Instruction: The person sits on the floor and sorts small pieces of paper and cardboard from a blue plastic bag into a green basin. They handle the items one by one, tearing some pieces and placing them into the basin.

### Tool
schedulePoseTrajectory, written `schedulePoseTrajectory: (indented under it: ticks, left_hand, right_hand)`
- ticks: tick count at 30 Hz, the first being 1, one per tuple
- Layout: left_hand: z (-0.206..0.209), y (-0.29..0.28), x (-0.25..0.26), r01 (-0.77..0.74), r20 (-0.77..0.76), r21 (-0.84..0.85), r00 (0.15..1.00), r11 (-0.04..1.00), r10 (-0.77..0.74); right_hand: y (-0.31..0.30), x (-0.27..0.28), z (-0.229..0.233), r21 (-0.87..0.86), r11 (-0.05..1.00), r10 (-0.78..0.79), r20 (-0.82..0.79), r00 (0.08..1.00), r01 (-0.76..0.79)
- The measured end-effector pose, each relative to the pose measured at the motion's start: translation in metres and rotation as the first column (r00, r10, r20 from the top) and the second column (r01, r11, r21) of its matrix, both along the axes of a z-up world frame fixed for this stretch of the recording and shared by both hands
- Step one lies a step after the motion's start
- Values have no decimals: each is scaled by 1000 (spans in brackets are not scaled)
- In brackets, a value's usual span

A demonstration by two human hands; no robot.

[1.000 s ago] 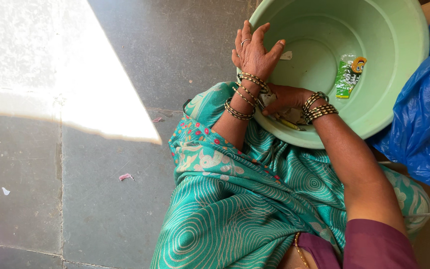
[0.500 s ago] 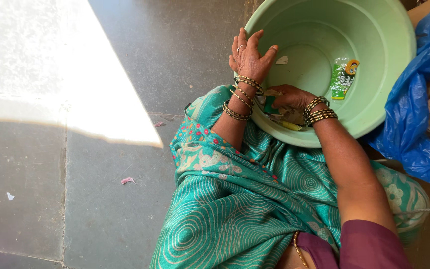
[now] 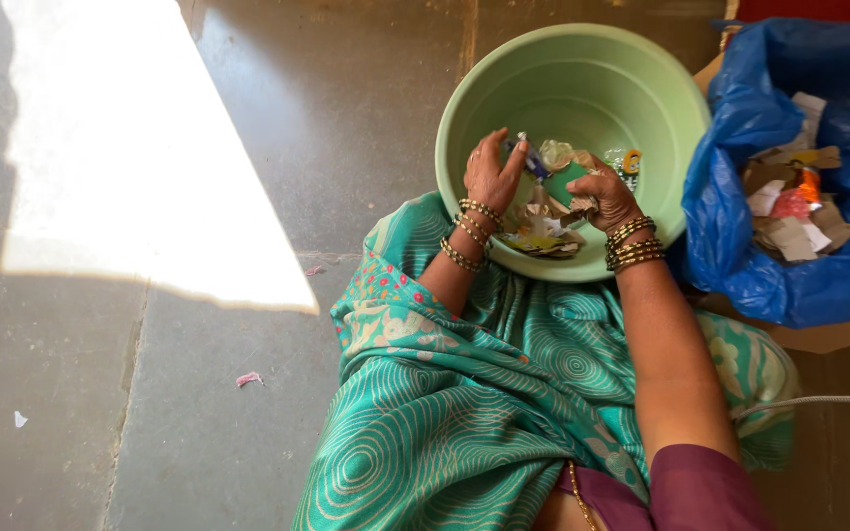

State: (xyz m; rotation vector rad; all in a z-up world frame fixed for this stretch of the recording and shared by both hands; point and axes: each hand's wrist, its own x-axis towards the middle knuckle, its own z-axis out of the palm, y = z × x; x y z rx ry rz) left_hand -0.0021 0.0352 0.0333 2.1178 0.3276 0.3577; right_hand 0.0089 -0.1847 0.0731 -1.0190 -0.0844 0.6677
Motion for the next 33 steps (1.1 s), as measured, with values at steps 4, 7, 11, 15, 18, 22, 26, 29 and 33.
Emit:
schedulePoseTrajectory:
  ticks: [4,7,11,15,18,22,26,29,33]
  left_hand:
    - [10,-23,-20,90,-17,-328,995,940,-101]
    - [26,-37,-36,-187,-358,-863,881,468,-308]
    - [30,-47,-42,-170,-257,-959,857,227,-446]
    - [0,-46,-37,-44,4,-995,876,-88,-482]
    - [-24,-51,-30,-30,67,-974,911,-226,-408]
    - [-34,-53,-19,-153,-34,-953,911,-261,-412]
    - [-37,-52,-2,-166,-18,-950,873,-263,-487]
    - [-43,-58,17,-100,62,-933,900,-344,-431]
    - [-64,-73,32,-60,113,-929,893,-364,-436]
  right_hand:
    - [-14,-10,20,-12,994,-102,143,984,105]
    - [-19,-18,20,-124,985,-82,297,951,123]
    - [-1,-26,19,-546,739,258,771,583,395]
    - [14,-44,32,-599,615,427,799,423,512]
    - [25,-58,43,-504,591,382,863,331,629]
    - [34,-59,50,-386,568,285,921,266,727]
    - [34,-51,47,-381,547,258,924,283,746]
    - [32,-39,43,-260,600,164,965,202,757]
    - [34,-23,28,-301,583,51,941,335,755]
